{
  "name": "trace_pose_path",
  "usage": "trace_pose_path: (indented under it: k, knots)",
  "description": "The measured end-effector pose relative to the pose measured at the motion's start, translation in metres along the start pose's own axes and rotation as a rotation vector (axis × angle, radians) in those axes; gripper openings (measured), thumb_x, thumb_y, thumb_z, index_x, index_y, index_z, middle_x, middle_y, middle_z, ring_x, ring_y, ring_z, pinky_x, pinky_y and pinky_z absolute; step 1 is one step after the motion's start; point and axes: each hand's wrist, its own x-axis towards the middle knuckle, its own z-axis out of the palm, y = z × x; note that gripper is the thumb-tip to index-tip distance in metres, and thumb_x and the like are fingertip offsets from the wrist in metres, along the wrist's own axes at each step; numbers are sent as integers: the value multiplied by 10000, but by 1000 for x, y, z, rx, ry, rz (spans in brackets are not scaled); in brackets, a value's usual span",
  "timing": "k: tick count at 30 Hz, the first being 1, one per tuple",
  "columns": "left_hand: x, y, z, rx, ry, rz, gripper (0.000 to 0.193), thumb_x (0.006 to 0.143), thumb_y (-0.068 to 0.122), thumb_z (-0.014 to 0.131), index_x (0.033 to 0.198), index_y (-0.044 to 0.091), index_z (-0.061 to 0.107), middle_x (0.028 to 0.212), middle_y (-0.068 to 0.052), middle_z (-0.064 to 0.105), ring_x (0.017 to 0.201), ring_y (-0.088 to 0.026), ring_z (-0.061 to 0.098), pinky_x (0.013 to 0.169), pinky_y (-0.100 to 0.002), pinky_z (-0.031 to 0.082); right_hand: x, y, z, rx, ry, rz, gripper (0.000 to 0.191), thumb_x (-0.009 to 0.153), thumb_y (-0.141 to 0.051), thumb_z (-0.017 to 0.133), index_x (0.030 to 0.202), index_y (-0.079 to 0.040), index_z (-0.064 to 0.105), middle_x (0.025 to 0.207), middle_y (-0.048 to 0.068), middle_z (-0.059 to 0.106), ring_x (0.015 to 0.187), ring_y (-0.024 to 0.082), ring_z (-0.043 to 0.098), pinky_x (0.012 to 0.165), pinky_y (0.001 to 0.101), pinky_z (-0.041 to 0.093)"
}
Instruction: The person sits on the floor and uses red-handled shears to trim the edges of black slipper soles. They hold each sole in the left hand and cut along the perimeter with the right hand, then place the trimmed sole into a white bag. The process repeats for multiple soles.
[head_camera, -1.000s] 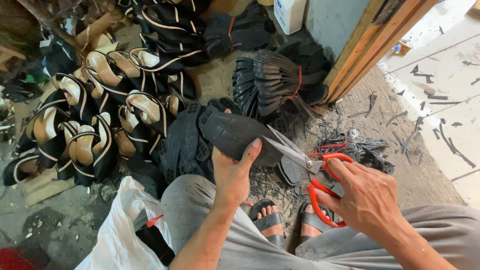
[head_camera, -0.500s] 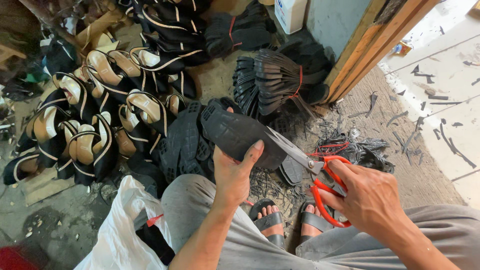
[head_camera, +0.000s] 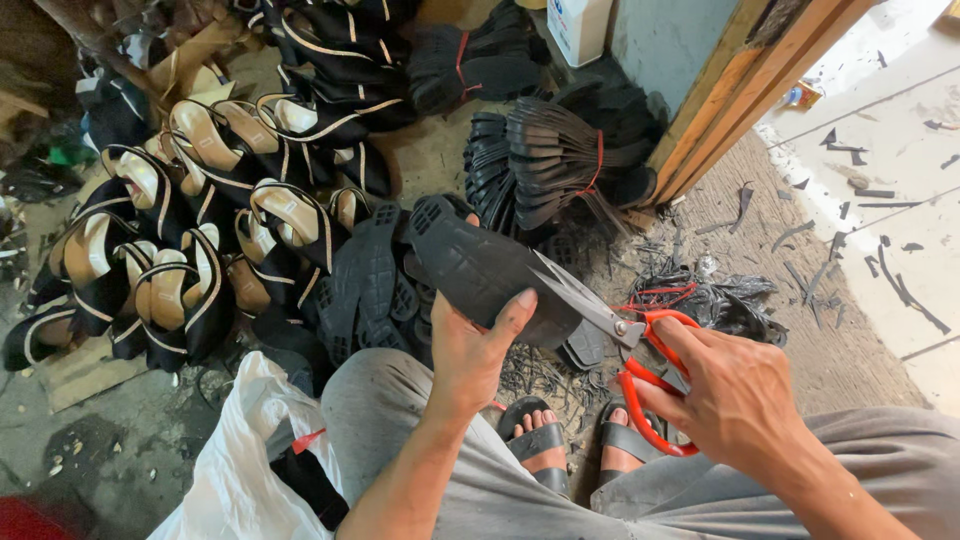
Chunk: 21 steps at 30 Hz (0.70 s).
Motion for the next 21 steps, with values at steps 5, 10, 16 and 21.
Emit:
trace_pose_path:
  k: [5, 10, 16, 21]
  knots:
    - [-1, 2, 1, 46, -39, 12, 836, 904, 21, 752, 1610, -21, 306, 1163, -60, 655, 1023, -121, 637, 934, -276, 539, -3, 0, 1, 48, -15, 26, 694, 689, -582, 807, 1189, -130, 642, 661, 114, 698, 592, 329, 687, 531, 442, 518]
    - [-1, 4, 3, 14, -40, -8, 839, 895, 40, 747, 1603, -17, 300, 1157, -59, 656, 1007, -121, 643, 917, -280, 549, -2, 1, 3, 13, 28, -19, 593, 699, -534, 775, 1086, -112, 622, 748, 108, 721, 629, 318, 696, 513, 435, 503]
    - [-2, 4, 2, 29, -60, -14, 851, 884, 32, 750, 1602, -17, 295, 1163, -46, 648, 1018, -107, 623, 927, -266, 530, 0, 2, 3, -21, -5, 23, 594, 702, -548, 798, 1109, -147, 632, 629, 84, 687, 580, 311, 685, 508, 444, 496]
    - [-2, 0, 2, 116, -122, 17, 861, 879, 38, 765, 1601, -15, 300, 1202, -16, 616, 1061, -90, 599, 965, -261, 515, 1, 2, 2, -55, -84, 112, 638, 715, -598, 813, 1160, -174, 640, 541, 81, 653, 557, 293, 682, 530, 447, 497]
